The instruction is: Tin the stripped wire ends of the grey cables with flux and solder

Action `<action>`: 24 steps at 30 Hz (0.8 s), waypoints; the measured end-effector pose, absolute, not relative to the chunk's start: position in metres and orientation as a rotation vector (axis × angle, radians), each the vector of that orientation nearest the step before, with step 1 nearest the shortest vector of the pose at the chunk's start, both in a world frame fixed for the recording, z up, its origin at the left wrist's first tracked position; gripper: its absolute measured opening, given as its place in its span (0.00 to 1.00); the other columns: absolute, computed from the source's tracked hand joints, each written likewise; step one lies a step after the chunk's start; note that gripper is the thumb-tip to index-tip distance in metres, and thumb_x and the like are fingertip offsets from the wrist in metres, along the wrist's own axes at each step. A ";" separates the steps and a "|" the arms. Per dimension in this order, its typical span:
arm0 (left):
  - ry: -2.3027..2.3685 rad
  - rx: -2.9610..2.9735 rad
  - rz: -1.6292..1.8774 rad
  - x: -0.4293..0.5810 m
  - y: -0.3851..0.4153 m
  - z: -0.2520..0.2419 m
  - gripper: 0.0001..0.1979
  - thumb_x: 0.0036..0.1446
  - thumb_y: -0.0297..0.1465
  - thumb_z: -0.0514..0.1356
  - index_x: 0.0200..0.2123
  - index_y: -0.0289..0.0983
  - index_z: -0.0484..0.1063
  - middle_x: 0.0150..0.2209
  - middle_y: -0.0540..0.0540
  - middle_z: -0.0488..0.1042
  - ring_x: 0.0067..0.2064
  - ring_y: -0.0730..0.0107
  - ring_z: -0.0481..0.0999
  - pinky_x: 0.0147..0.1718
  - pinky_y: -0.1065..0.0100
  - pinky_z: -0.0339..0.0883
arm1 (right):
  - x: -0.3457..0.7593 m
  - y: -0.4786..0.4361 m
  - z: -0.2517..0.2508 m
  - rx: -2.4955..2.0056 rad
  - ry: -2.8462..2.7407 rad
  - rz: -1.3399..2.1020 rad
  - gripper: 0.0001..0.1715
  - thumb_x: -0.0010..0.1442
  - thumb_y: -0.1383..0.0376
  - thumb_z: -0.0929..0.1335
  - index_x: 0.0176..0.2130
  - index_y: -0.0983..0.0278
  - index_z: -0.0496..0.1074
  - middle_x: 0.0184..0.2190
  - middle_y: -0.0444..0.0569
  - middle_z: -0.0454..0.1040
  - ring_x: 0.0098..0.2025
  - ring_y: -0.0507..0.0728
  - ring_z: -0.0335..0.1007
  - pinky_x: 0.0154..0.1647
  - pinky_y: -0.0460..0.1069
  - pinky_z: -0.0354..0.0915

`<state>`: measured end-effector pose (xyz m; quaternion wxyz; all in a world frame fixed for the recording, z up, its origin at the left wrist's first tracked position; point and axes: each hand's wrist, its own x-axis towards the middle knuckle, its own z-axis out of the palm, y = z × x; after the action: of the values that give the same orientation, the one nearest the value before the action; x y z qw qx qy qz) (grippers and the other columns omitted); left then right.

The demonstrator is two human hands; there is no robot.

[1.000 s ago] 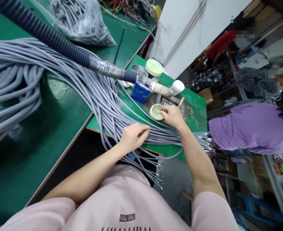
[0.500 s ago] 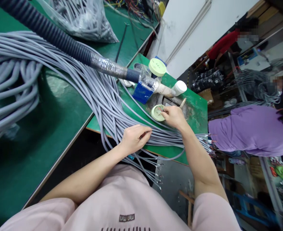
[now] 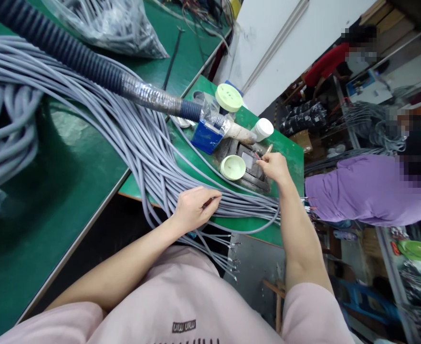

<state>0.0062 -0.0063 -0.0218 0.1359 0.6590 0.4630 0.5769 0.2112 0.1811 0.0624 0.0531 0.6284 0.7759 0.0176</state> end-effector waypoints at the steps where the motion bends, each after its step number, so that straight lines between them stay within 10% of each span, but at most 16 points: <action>1: 1.342 1.910 1.674 0.006 -0.006 -0.022 0.05 0.57 0.26 0.58 0.35 0.36 0.74 0.22 0.51 0.73 0.23 0.76 0.68 0.26 0.74 0.61 | 0.211 0.183 0.060 1.903 2.335 0.061 0.14 0.54 0.61 0.67 0.21 0.65 0.72 0.22 0.48 0.71 0.29 0.55 0.66 0.28 0.47 0.52; 14: 1.355 1.925 1.671 0.006 -0.006 -0.023 0.04 0.58 0.26 0.59 0.34 0.36 0.74 0.21 0.52 0.72 0.22 0.77 0.67 0.25 0.74 0.62 | 0.203 0.198 0.042 1.878 2.211 0.056 0.12 0.54 0.62 0.66 0.30 0.65 0.78 0.33 0.56 0.78 0.39 0.61 0.73 0.35 0.49 0.61; 24: 1.352 1.937 1.664 0.005 -0.006 -0.021 0.04 0.58 0.26 0.59 0.35 0.36 0.74 0.21 0.52 0.72 0.22 0.77 0.67 0.25 0.74 0.61 | 0.220 0.153 0.088 1.965 2.645 -0.319 0.18 0.53 0.60 0.66 0.16 0.64 0.66 0.15 0.43 0.67 0.21 0.51 0.62 0.24 0.46 0.53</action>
<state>0.0054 -0.0061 -0.0211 0.1257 0.6650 0.4643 0.5713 0.2204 0.1531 0.0878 -0.0844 0.5916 0.7961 -0.0961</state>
